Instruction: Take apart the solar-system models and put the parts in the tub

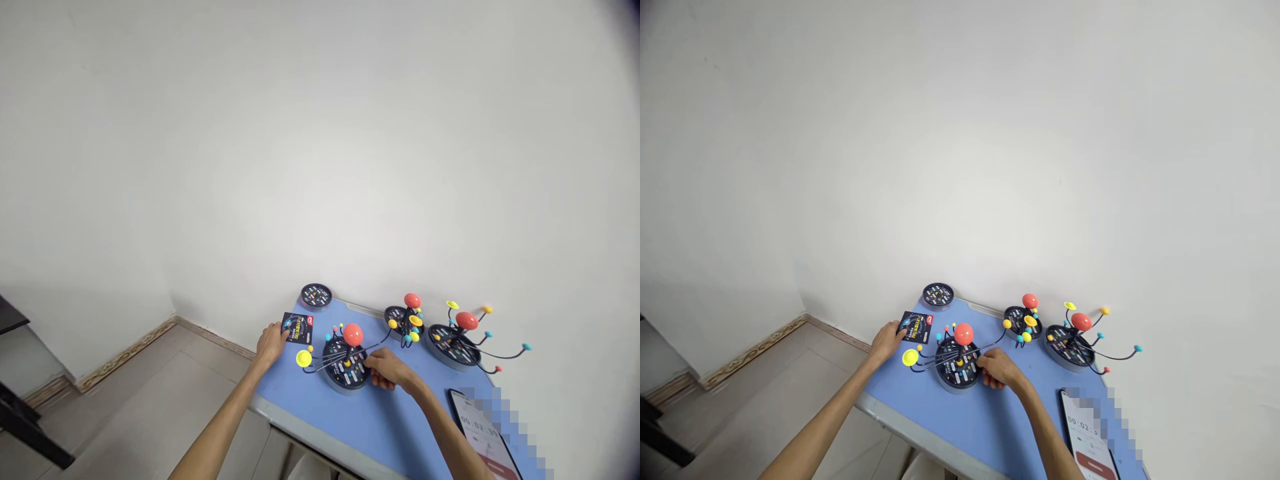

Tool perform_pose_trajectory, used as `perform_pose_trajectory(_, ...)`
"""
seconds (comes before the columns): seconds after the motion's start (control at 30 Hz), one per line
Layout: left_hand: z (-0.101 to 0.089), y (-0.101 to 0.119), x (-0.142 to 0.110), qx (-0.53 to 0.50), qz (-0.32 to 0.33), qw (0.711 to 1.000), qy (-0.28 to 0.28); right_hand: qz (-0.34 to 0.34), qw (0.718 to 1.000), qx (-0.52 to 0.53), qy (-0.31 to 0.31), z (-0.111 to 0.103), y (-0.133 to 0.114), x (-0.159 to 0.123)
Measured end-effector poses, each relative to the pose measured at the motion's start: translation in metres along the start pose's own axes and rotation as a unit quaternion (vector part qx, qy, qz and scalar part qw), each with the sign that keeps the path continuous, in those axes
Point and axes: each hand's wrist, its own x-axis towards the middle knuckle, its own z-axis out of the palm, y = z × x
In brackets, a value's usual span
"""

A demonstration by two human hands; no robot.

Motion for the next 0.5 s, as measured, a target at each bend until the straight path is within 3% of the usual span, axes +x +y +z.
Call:
perform_pose_trajectory(0.27,0.003,0.0,0.0,-0.089,-0.023,0.996,0.015,-0.049,0.996,-0.016,0.077,0.008,0.004,-0.005)
perform_pose_trajectory(0.4,-0.003,-0.009,0.003,-0.181,-0.082,0.976,0.085,-0.052,0.993,-0.023,0.099,0.012,0.004,-0.005)
perform_pose_trajectory(0.5,-0.014,-0.031,-0.003,-0.277,-0.14,0.936,0.167,-0.048,0.993,-0.024,0.103,0.012,0.004,-0.003)
